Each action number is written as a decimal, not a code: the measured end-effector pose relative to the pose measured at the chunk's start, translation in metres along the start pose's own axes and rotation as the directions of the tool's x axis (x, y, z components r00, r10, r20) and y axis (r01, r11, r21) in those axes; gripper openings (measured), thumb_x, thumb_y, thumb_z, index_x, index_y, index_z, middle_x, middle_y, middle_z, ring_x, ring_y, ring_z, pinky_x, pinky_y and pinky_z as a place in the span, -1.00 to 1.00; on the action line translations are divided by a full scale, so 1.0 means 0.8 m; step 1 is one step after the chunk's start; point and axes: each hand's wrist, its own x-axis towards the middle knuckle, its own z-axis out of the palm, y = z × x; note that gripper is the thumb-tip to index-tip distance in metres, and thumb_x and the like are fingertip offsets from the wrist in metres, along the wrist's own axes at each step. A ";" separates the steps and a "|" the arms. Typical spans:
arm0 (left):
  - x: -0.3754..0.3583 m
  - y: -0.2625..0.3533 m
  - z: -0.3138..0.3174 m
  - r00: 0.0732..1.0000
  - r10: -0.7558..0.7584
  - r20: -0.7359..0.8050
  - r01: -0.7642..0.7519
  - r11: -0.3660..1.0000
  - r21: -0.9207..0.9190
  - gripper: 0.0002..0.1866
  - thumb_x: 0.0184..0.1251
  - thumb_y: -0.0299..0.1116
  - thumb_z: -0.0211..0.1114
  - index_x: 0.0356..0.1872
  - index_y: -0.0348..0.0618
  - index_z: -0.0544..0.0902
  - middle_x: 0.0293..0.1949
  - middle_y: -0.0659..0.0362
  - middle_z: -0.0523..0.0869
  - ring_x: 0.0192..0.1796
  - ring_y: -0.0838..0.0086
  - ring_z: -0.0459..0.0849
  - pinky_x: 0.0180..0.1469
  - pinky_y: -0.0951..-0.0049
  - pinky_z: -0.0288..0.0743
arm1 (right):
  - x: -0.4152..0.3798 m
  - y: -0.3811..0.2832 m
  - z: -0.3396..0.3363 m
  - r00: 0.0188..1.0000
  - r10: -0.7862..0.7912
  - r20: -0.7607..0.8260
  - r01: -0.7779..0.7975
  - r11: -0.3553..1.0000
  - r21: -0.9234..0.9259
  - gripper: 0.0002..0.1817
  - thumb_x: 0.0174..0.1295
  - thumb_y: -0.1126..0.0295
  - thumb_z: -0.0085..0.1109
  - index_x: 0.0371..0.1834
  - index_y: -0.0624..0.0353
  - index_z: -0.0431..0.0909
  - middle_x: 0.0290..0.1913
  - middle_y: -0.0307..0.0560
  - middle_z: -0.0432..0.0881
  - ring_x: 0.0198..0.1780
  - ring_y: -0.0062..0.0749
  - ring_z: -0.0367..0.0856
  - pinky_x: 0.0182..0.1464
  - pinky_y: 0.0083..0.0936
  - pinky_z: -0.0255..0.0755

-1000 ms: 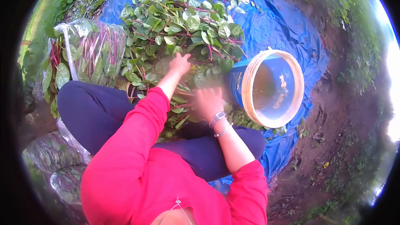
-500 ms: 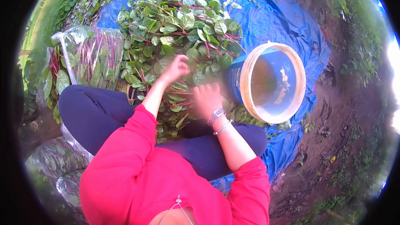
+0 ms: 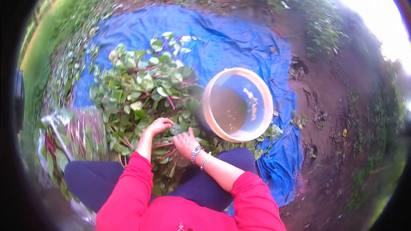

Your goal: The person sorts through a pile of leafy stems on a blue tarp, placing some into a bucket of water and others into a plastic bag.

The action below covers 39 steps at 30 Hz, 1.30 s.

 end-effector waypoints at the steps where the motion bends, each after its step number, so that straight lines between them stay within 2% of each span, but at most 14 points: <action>1: 0.031 -0.025 0.007 0.963 0.141 -0.228 -0.088 0.969 0.229 -0.71 0.11 -0.27 0.17 -0.14 -0.11 0.61 -0.11 0.13 0.63 -0.01 0.30 0.54 0.07 0.39 0.37 | 0.000 -0.002 -0.003 1.000 0.007 0.023 -0.008 1.000 0.016 -0.70 -0.12 0.43 0.10 -0.25 0.15 0.36 -0.34 -0.07 0.49 -0.16 -0.22 0.52 0.11 0.13 0.16; 3: 0.046 -0.030 0.013 0.934 -0.097 -0.344 0.202 0.938 0.283 -0.57 0.12 -0.16 0.18 0.04 -0.02 0.47 -0.01 0.07 0.53 0.13 0.20 0.42 0.16 0.17 0.28 | 0.001 -0.002 -0.001 1.000 -0.004 -0.010 0.004 0.999 0.046 -0.70 -0.11 0.43 0.09 -0.24 0.14 0.35 -0.35 -0.07 0.48 -0.17 -0.21 0.52 0.08 0.12 0.18; 7: 0.021 -0.009 0.034 0.912 -0.234 -0.336 0.388 0.756 0.527 -0.45 0.07 -0.02 0.23 0.12 0.11 0.39 0.15 0.12 0.39 0.29 0.25 0.22 0.25 -0.25 -0.07 | -0.004 0.001 0.005 0.998 0.044 -0.038 -0.041 0.997 0.069 -0.70 -0.08 0.44 0.07 -0.21 0.14 0.35 -0.33 -0.07 0.46 -0.14 -0.22 0.49 0.03 0.06 0.22; 13: -0.008 -0.028 0.046 0.900 0.083 -0.428 0.191 0.807 0.558 -0.77 0.16 -0.08 0.16 -0.23 0.11 0.57 -0.20 0.15 0.55 -0.01 0.29 0.51 0.19 -0.28 -0.04 | -0.006 0.003 0.014 0.996 0.077 0.040 -0.073 0.992 -0.104 -0.85 0.02 0.37 0.01 -0.33 0.10 0.46 -0.32 -0.11 0.49 -0.13 -0.27 0.46 0.02 0.00 0.22; 16: -0.029 -0.028 0.036 0.801 0.297 -0.519 -0.099 0.922 0.375 -0.77 0.25 -0.13 0.05 -0.31 -0.01 0.56 -0.33 0.11 0.56 -0.19 0.20 0.56 -0.13 0.11 0.34 | -0.006 0.005 0.016 0.999 0.024 -0.046 -0.028 0.993 -0.111 -0.80 0.03 0.36 0.00 -0.25 0.10 0.48 -0.22 -0.09 0.49 -0.02 -0.26 0.41 0.11 0.10 0.15; 21: -0.074 -0.008 -0.002 0.982 0.188 -0.008 -0.187 0.977 0.106 -0.65 0.20 -0.07 0.11 -0.19 -0.11 0.59 -0.27 0.06 0.65 -0.18 0.26 0.60 -0.11 0.31 0.42 | -0.001 0.003 -0.001 0.974 -0.098 -0.205 0.084 0.994 -0.076 -0.84 0.02 0.39 -0.02 -0.32 0.12 0.48 0.17 0.04 0.28 0.31 -0.13 0.12 0.23 0.21 -0.05; 23: -0.073 0.001 -0.002 0.957 0.230 0.175 -0.244 0.968 0.061 -0.63 0.23 -0.04 0.10 -0.19 -0.14 0.59 -0.36 0.20 0.64 -0.32 0.47 0.55 -0.19 0.43 0.43 | 0.000 0.002 -0.002 0.979 -0.122 -0.166 0.112 0.991 -0.066 -0.81 0.05 0.40 -0.04 -0.25 0.12 0.45 0.11 0.03 0.34 0.27 -0.11 0.19 0.22 0.21 -0.04; 25: -0.082 0.030 -0.004 0.928 0.078 0.364 -0.086 0.996 0.005 -0.61 0.24 -0.08 0.07 -0.10 -0.18 0.54 -0.12 0.10 0.62 -0.05 0.39 0.53 0.02 0.39 0.35 | -0.002 -0.004 -0.017 0.989 -0.134 -0.061 0.128 0.988 -0.086 -0.78 0.06 0.40 -0.04 -0.19 0.10 0.41 -0.09 0.00 0.44 0.09 -0.12 0.37 0.21 0.15 0.03; 27: -0.080 0.017 -0.001 0.940 0.124 0.317 -0.127 0.992 -0.011 -0.64 0.22 -0.13 0.08 -0.11 -0.17 0.55 -0.15 0.12 0.62 -0.08 0.42 0.54 0.00 0.41 0.36 | -0.005 -0.012 -0.038 0.991 -0.097 0.096 0.094 0.995 0.037 -0.80 0.02 0.41 -0.03 -0.23 0.10 0.38 -0.31 -0.05 0.46 -0.12 -0.14 0.46 0.17 0.05 0.11; 29: -0.073 0.002 -0.003 1.000 -0.016 -0.019 0.008 0.926 -0.377 -0.67 0.16 -0.19 0.16 -0.13 -0.17 0.56 -0.14 0.11 0.62 -0.07 0.41 0.54 0.00 0.42 0.36 | -0.008 -0.008 -0.024 0.984 -0.173 -0.049 0.173 0.985 0.003 -0.80 -0.03 0.43 0.00 -0.28 0.10 0.36 -0.38 -0.07 0.44 -0.20 -0.15 0.47 0.10 -0.05 0.18; 31: -0.054 -0.045 -0.021 0.732 0.095 -0.674 -0.197 0.978 -0.076 -0.68 0.09 -0.20 0.26 -0.17 -0.17 0.57 -0.22 0.05 0.62 -0.16 0.39 0.58 -0.13 0.40 0.44 | -0.008 -0.009 -0.027 0.982 -0.186 -0.019 0.186 0.982 -0.001 -0.79 -0.07 0.44 0.03 -0.30 0.11 0.35 -0.36 -0.06 0.45 -0.18 -0.16 0.47 0.05 -0.09 0.20; 33: -0.048 -0.084 -0.036 0.389 -0.194 -0.901 0.266 0.960 -0.092 -0.58 0.07 -0.26 0.24 -0.01 -0.11 0.48 -0.01 -0.05 0.53 0.04 0.24 0.49 0.03 0.26 0.37 | -0.010 -0.012 -0.033 0.983 -0.185 0.014 0.185 0.983 0.001 -0.77 -0.08 0.45 0.04 -0.29 0.11 0.35 -0.36 -0.07 0.45 -0.18 -0.16 0.47 0.04 -0.10 0.19; 37: -0.039 -0.130 -0.044 0.397 -0.328 -0.857 0.360 0.915 -0.183 -0.47 0.13 -0.18 0.18 0.14 -0.09 0.33 0.10 -0.04 0.44 0.17 0.11 0.37 0.19 0.16 0.22 | -0.006 -0.010 -0.022 0.989 -0.144 -0.042 0.146 0.989 0.034 -0.74 -0.11 0.47 0.06 -0.28 0.12 0.35 -0.34 -0.08 0.46 -0.16 -0.17 0.47 0.03 -0.10 0.19; 39: -0.041 -0.126 -0.041 0.593 -0.381 -0.709 0.403 0.903 -0.148 -0.46 0.14 -0.13 0.17 0.16 0.03 0.31 0.09 0.03 0.46 0.16 0.10 0.37 0.21 0.15 0.21 | -0.003 -0.009 -0.019 0.990 -0.132 -0.057 0.133 0.991 0.020 -0.72 -0.12 0.48 0.08 -0.27 0.12 0.36 -0.32 -0.08 0.46 -0.15 -0.18 0.46 0.03 -0.10 0.19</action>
